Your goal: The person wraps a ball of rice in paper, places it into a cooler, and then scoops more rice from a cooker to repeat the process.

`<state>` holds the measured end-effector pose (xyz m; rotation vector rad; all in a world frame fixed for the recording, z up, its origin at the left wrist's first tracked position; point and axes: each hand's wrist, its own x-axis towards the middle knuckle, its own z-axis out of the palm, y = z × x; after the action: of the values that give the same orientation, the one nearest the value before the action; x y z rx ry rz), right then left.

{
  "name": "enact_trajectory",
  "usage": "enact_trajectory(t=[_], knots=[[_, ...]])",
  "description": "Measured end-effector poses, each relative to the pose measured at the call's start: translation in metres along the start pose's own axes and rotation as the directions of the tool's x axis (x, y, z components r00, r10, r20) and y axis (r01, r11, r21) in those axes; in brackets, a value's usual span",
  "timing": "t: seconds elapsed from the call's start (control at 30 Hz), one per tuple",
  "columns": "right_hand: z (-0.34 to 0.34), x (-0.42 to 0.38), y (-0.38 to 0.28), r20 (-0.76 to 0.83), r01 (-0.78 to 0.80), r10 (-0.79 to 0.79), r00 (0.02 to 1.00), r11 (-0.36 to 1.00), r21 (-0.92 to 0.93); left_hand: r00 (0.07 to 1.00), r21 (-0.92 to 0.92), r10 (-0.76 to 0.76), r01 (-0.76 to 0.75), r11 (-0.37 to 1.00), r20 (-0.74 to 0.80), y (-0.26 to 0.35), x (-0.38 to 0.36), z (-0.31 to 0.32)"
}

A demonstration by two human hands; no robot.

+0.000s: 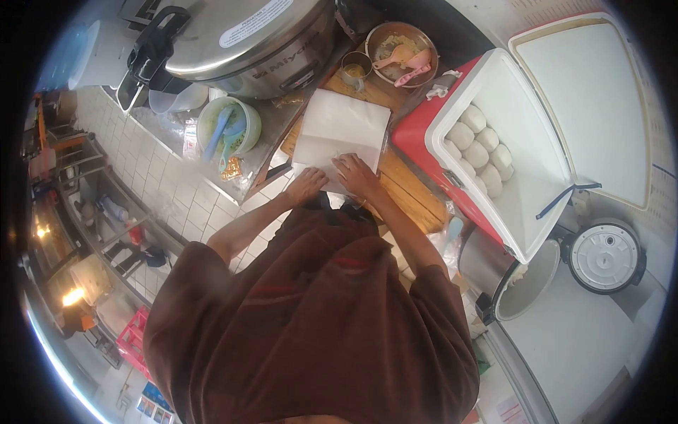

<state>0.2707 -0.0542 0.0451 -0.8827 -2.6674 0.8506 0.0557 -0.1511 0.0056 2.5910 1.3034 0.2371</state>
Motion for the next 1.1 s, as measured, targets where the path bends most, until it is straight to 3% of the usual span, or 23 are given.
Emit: enact_trajectory(t=[0.07,0.2,0.27,0.37,0.5,0.57,0.6,0.63,0.77,0.8,0.97,1.03,1.1], knots=[[-0.003,0.003,-0.001,-0.023,-0.011,0.013,1.000,0.997,0.076,0.997,-0.113,-0.036,0.043,0.993,0.061,0.002,0.001,-0.007],[-0.006,0.009,0.001,-0.027,-0.091,0.101,0.995,0.966,0.244,0.985,-0.163,-0.064,0.090,0.982,0.161,-0.004,0.006,-0.004],[-0.009,0.010,0.003,-0.023,-0.091,0.100,0.995,0.961,0.261,0.997,-0.104,-0.019,0.011,0.995,-0.079,0.000,0.011,-0.033],[-0.014,0.012,0.007,0.017,-0.089,0.088,0.996,0.958,0.271,0.979,-0.073,-0.057,0.043,0.996,-0.194,0.001,0.020,-0.063],[-0.031,0.015,0.003,0.156,-0.037,0.015,0.988,0.989,0.140,0.986,-0.122,-0.001,-0.020,0.992,-0.166,-0.017,0.038,-0.064],[-0.036,0.017,-0.001,0.180,-0.052,0.025,0.983,0.988,0.142,0.993,-0.290,-0.079,0.050,0.956,-0.089,-0.028,0.047,-0.055],[-0.037,0.018,-0.001,0.210,-0.065,0.033,0.977,0.987,0.149,0.993,-0.286,-0.073,0.044,0.957,-0.090,-0.035,0.050,-0.052],[-0.038,0.019,-0.001,0.202,-0.066,0.036,0.979,0.987,0.146,0.992,-0.420,-0.126,0.101,0.902,-0.031,-0.043,0.054,-0.050],[-0.012,0.022,0.026,0.207,-0.294,0.246,0.947,0.923,0.248,0.971,-0.700,-0.225,0.214,0.682,0.078,-0.070,0.067,-0.036],[0.000,0.022,0.041,0.252,-0.387,0.320,0.913,0.875,0.291,0.972,-0.700,-0.221,0.213,0.681,0.081,-0.074,0.069,-0.036],[0.011,0.025,0.070,0.204,-0.465,0.419,0.885,0.759,0.456,0.880,-0.745,-0.211,0.474,0.470,0.426,-0.094,0.075,-0.048],[0.010,0.025,0.068,0.220,-0.470,0.418,0.882,0.740,0.481,0.875,-0.747,-0.181,0.480,0.460,0.450,-0.112,0.073,-0.030],[0.005,0.021,0.064,0.193,-0.580,0.575,0.795,0.628,0.519,0.871,-0.753,-0.151,0.481,0.448,0.467,-0.119,0.073,-0.023]])
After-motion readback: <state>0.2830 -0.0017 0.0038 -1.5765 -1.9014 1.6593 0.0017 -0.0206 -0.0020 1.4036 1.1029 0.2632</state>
